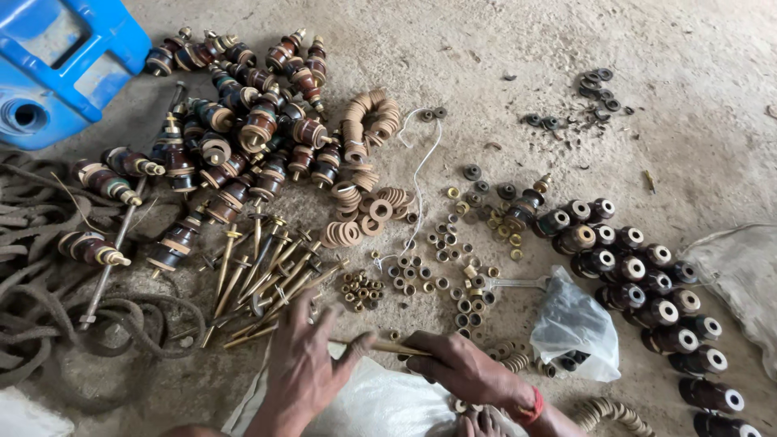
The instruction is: The person assembles mechanical components by hand, inserting brass rods into dark cylindrical bodies and adding washers. They pick parts from piles on the floor, assemble them, and place the finished units into a white sack.
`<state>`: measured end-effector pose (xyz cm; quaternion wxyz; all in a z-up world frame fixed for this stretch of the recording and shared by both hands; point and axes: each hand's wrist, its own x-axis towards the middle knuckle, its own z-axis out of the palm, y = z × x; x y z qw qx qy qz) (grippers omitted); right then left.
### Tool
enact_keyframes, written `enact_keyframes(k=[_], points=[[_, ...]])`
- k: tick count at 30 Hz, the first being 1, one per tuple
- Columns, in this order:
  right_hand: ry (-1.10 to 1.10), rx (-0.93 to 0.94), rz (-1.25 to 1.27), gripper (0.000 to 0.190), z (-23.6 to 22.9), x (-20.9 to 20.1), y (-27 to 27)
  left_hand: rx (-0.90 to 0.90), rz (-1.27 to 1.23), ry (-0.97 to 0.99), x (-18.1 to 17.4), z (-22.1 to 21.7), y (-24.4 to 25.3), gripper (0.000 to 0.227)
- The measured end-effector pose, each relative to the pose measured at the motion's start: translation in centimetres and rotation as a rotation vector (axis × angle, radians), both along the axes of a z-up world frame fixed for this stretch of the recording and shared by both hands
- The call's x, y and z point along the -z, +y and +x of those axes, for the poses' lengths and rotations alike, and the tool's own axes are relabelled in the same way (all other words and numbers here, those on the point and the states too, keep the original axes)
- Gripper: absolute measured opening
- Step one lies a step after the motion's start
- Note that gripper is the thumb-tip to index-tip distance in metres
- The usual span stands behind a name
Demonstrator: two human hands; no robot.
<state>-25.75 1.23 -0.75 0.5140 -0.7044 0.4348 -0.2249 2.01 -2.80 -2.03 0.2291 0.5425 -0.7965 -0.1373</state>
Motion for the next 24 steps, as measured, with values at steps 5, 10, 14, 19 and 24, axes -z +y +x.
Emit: enact_keyframes(k=[5,10,14,19,24], points=[[-0.133,0.364,0.204,0.041,0.3,2.9,-11.6,-0.465,0.953,0.57,4.3,1.7,-0.8,0.064],[0.227,0.246,-0.404,0.029,6.2,11.3,-20.5,-0.864,0.843,1.196,5.6,3.6,-3.6,0.051],[0.452,0.317,-0.333,0.027,8.4,14.6,-21.3,-0.84,0.883,1.168,5.5,3.6,-4.4,0.052],[-0.022,0.516,-0.058,0.024,5.8,10.1,-17.9,-0.772,0.97,1.226,5.7,1.7,-4.1,0.048],[0.206,0.628,-0.161,0.027,3.9,3.6,-10.1,-0.605,1.107,1.176,5.0,0.0,-3.1,0.051]])
